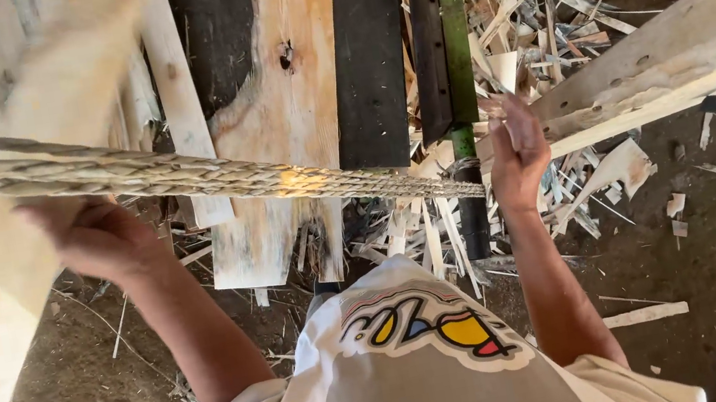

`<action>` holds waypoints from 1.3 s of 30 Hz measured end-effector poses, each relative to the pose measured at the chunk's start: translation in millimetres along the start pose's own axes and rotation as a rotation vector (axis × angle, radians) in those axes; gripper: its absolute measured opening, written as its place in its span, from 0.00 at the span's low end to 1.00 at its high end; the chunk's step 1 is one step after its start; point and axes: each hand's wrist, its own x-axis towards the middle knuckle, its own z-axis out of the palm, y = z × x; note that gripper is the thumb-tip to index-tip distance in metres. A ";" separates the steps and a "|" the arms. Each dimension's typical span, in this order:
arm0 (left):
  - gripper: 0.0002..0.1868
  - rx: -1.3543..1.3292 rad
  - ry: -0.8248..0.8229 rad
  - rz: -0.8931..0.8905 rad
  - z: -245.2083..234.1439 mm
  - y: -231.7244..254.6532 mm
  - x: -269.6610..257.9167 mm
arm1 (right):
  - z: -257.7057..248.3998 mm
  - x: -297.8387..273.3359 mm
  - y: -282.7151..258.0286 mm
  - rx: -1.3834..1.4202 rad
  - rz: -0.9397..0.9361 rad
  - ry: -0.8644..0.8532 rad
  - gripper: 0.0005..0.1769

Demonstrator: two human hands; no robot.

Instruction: Manually feed and shave wood planks using a large powered planer blade.

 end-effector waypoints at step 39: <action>0.18 0.321 0.086 -0.738 -29.3 -311.1 3.9 | 5.0 -60.0 -120.7 -0.191 0.817 -0.433 0.41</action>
